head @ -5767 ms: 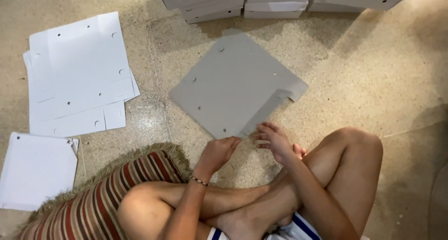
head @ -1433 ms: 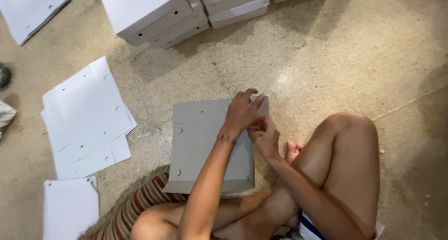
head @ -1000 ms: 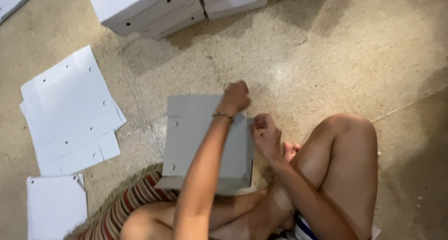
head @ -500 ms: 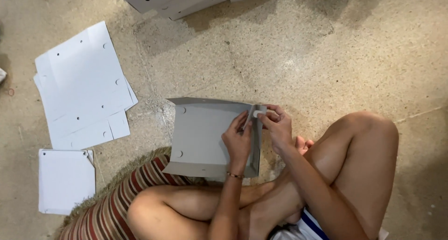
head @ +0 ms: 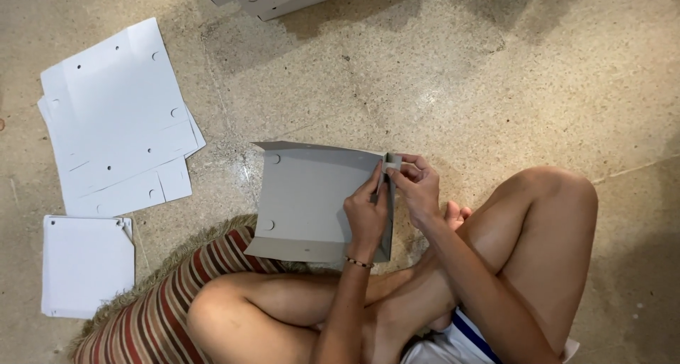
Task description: The person sits on a cushion on the floor and assembles white cardboard boxes by folding the flaps and tucking the tabs into slots. They handle flat cardboard pieces, fold them into box shapes, and place the completed boxes into a stack.
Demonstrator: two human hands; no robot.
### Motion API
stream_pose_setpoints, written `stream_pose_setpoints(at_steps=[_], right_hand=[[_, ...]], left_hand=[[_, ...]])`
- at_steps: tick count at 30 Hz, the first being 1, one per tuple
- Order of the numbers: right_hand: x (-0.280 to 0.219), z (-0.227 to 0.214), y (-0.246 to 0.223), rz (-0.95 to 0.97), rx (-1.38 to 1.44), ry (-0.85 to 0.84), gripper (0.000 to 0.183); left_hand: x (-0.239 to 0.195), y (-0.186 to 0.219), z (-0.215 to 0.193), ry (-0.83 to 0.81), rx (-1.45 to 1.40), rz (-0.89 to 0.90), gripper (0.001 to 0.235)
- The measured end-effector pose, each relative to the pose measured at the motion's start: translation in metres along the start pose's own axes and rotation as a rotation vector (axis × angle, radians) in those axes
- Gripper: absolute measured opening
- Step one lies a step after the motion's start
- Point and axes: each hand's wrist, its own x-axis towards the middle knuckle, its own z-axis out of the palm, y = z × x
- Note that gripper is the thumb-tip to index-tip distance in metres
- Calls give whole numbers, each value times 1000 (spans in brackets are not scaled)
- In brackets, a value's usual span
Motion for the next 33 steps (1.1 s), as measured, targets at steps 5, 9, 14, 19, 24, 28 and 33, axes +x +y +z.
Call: stream_pose_setpoints(at_steps=[5,9,14,19,24,28,33], right_hand=[[1,-4,10,-108,-143,91,25],[-10,-1,-1,-103,-72,167,21],[-17,1,-1,-7,97,238,32],[-6,-7,5,112,74,276,26],[0,-10,9,172,15,303,17],[-6,-7,2,145,-86,266,18],[-20,-11,-15,351,-184,395,26]], left_hand=[[-1,2,0,-158,89,24,38],[10,24,-3,-260,85,-19,42],[29,11,12,-453,220,35,43],[31,22,12,-491,291,-9,43],[23,29,13,-469,216,-105,45],[16,39,16,-381,210,-221,43],[7,49,40,-450,503,13,27]])
